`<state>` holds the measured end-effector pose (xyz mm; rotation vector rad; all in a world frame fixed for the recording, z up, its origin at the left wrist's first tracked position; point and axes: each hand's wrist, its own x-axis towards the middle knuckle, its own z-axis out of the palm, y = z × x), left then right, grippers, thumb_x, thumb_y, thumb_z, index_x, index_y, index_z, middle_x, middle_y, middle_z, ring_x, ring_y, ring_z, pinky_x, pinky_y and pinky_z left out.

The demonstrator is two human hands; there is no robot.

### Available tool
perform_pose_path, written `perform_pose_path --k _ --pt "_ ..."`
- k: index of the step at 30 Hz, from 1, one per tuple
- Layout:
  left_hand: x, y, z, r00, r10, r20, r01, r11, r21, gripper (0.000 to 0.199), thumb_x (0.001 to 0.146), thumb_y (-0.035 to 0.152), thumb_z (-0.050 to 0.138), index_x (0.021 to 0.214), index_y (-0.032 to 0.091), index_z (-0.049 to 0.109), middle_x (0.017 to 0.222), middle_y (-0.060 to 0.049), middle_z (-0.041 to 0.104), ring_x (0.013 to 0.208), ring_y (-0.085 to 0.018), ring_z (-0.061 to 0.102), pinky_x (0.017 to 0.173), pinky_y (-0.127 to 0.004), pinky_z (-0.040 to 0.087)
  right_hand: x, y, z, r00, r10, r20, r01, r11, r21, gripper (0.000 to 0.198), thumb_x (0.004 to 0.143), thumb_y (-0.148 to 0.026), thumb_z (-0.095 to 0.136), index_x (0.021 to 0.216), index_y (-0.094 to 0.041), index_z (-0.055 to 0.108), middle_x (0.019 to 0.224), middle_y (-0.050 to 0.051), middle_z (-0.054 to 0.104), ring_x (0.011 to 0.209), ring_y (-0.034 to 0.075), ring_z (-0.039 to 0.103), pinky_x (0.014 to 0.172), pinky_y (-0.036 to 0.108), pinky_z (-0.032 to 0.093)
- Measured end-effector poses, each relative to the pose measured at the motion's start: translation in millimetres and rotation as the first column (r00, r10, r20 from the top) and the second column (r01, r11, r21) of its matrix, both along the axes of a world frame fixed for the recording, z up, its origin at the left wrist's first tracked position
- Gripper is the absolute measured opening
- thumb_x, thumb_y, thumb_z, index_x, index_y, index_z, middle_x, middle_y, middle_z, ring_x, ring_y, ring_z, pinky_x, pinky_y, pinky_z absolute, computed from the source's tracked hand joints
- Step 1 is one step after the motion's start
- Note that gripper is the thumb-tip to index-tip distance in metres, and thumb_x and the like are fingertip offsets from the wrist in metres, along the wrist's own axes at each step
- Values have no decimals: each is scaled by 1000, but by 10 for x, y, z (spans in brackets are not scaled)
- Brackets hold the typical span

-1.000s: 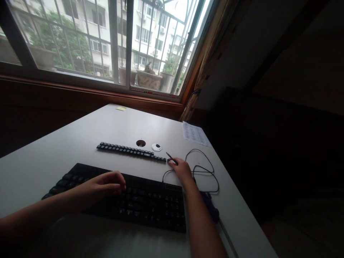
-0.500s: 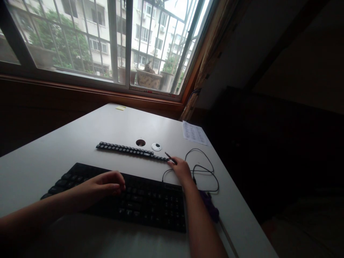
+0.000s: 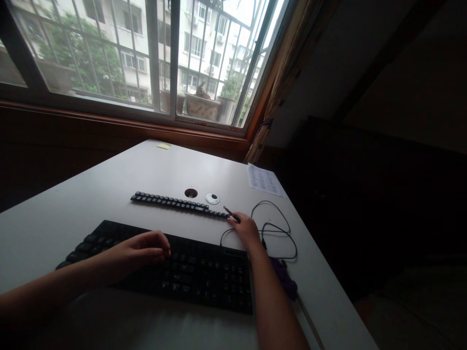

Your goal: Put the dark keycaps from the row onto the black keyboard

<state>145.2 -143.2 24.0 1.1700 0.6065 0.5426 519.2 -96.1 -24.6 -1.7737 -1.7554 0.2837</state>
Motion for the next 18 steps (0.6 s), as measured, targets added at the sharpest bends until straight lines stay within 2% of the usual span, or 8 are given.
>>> perform_pose_path --k 13,18 --pt "-5 1 -12 1000 -4 -5 4 1000 5 21 83 33 72 97 18 67 98 -5 65 87 -18 57 81 -30 44 13 8 -20 999 -9 -42 10 1000 7 30 81 -38 64 106 -25 73 104 6 75 97 25 67 87 35 48" --pt "-4 4 3 1000 -2 -15 2 1000 12 24 82 35 73 97 18 67 98 -5 65 87 -18 57 80 -31 45 15 -3 -10 994 -28 -102 32 999 38 36 79 -46 66 106 -24 73 103 6 75 94 26 67 85 36 48"
